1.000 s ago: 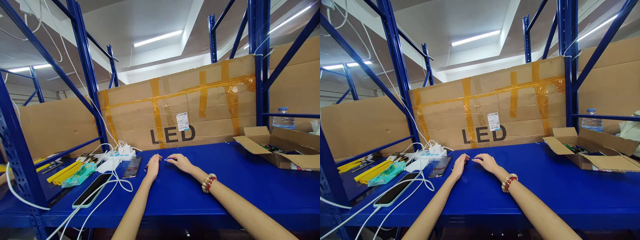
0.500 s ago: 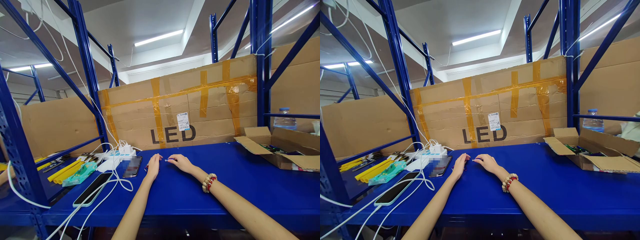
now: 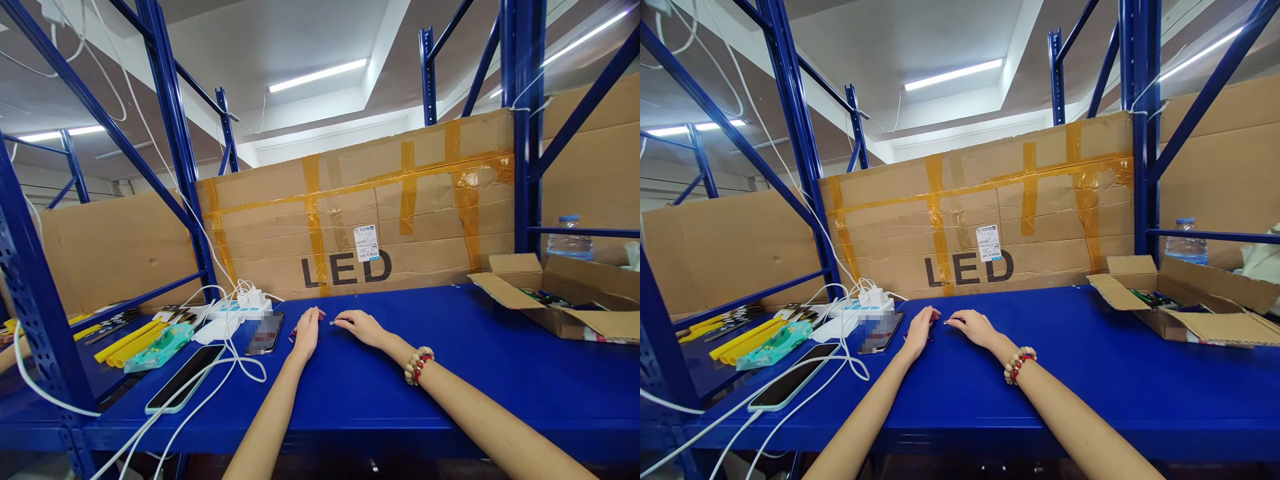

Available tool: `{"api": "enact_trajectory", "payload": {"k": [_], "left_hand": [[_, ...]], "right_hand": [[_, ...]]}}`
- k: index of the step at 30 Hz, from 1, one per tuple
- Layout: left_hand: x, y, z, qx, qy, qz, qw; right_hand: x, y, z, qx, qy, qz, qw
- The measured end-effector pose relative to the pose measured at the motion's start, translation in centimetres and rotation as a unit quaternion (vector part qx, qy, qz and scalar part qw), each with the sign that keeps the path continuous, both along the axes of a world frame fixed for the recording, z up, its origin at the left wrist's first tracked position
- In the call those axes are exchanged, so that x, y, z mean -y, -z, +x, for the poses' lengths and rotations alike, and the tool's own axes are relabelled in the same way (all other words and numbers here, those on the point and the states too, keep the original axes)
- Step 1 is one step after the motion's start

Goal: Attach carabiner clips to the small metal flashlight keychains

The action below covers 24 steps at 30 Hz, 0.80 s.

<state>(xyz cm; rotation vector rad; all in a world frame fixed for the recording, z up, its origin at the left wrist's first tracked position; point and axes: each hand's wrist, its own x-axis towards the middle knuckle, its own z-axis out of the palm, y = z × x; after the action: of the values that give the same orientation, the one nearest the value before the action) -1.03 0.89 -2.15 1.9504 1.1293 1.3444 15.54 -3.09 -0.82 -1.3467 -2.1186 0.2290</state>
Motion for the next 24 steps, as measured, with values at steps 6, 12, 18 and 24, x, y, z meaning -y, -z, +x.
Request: {"api": "enact_trajectory", "payload": {"k": [6, 12, 18, 24], "left_hand": [[0.1, 0.0, 0.0, -0.002, 0.004, -0.003, 1.0], [0.1, -0.1, 0.0, -0.004, 0.003, -0.01, 1.0], [0.7, -0.6, -0.3, -0.109, -0.077, 0.011, 0.991], [1.6, -1.0, -0.8, -0.262, -0.211, 0.005, 0.942]], "right_hand": [[0.0, -0.2, 0.1, -0.01, 0.007, -0.001, 1.0], [0.3, -0.1, -0.1, 0.006, 0.014, -0.003, 1.0], [0.3, 0.0, -0.3, 0.056, 0.098, -0.002, 0.994], [-0.6, -0.1, 2.1, 0.096, 0.251, -0.043, 0.962]]}}
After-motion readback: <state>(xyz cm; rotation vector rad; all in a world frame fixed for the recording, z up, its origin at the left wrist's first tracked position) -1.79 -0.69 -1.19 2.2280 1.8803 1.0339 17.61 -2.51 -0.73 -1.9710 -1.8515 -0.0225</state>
